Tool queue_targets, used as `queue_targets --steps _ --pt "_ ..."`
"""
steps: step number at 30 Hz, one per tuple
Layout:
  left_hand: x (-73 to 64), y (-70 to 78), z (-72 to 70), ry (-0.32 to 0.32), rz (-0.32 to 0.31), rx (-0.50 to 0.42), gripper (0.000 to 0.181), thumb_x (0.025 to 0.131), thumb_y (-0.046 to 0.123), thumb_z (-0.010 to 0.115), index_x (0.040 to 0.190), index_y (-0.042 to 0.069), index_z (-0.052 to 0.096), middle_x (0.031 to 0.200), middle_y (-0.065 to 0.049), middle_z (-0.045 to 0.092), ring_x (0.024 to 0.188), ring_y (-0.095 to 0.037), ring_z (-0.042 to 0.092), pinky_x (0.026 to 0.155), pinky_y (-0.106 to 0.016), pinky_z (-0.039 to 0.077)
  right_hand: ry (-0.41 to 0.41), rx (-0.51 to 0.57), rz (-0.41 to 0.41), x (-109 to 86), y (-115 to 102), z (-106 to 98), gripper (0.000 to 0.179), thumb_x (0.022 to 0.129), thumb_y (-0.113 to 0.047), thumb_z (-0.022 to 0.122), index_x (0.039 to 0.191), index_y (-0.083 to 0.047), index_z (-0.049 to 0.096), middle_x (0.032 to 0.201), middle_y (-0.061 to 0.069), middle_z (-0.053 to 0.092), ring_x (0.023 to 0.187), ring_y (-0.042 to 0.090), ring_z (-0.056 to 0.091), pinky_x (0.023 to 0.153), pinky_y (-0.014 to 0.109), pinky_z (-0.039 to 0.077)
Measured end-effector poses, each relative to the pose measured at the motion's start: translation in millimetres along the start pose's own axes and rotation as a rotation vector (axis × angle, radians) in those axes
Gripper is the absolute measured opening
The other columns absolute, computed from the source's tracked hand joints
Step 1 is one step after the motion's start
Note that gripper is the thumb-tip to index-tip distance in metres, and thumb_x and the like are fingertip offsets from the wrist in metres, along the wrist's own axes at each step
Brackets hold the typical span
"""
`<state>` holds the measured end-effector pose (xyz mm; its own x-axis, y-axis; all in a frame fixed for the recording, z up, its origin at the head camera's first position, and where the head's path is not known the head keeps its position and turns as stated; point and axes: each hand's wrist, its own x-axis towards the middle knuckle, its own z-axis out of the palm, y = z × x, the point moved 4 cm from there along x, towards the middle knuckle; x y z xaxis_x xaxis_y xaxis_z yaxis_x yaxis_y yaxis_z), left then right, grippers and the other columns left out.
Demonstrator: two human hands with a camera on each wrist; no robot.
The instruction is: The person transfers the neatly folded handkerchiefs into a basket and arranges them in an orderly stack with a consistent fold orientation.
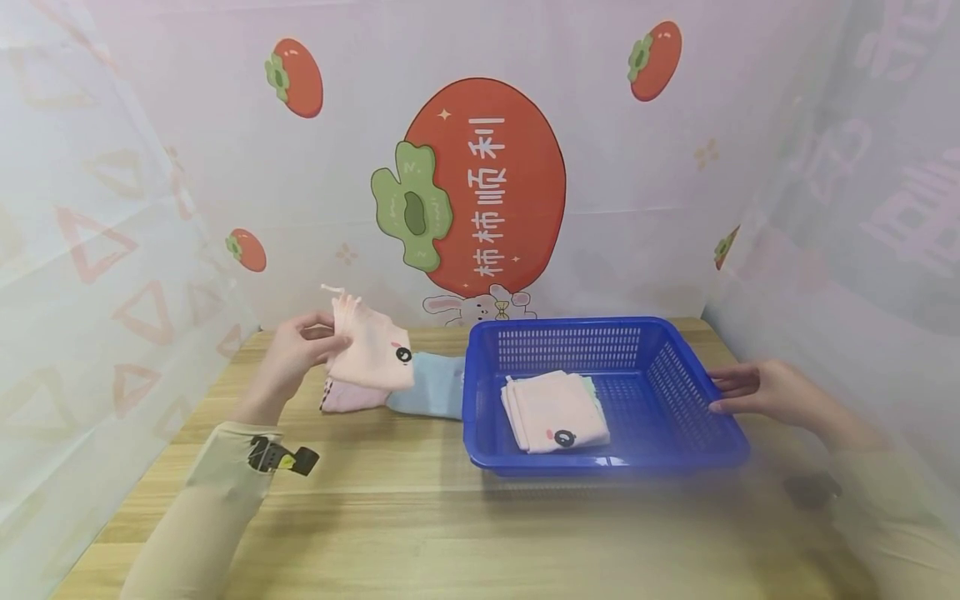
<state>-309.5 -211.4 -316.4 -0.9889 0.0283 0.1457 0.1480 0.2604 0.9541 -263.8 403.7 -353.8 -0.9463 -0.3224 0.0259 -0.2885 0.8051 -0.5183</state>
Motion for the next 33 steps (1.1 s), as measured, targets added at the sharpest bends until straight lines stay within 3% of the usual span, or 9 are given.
queue_targets --steps 16,24,33 --pt "7.2 9.6 21.4 -0.026 0.036 -0.09 0.019 0.081 0.001 0.069 0.096 -0.004 0.057 0.083 -0.002 0.067 0.077 -0.008 0.063 0.066 -0.024 0.055 -0.003 -0.012 0.0 0.6 0.7 -0.4 0.054 0.083 -0.022 0.073 0.124 0.009 0.057 0.106 0.025 0.067 0.081 -0.008 0.062 0.064 0.019 0.054" --pt "9.3 15.2 32.6 -0.039 0.047 -0.124 0.018 0.082 -0.004 0.065 0.096 -0.009 0.055 0.08 -0.001 0.066 0.077 -0.008 0.063 0.066 -0.024 0.055 -0.001 -0.012 0.001 0.0 0.1 0.4 0.054 0.083 -0.022 0.073 0.124 0.009 0.057 0.105 0.024 0.068 0.081 -0.008 0.063 0.064 0.019 0.054" --pt "12.4 19.9 40.6 -0.042 0.053 -0.154 0.015 0.08 -0.003 0.068 0.09 -0.002 0.056 0.076 0.002 0.066 0.072 -0.008 0.063 0.06 -0.023 0.052 -0.004 -0.006 0.014 -0.9 -3.5 -0.5 0.055 0.083 -0.023 0.073 0.123 0.01 0.056 0.106 0.025 0.068 0.081 -0.008 0.063 0.065 0.019 0.053"
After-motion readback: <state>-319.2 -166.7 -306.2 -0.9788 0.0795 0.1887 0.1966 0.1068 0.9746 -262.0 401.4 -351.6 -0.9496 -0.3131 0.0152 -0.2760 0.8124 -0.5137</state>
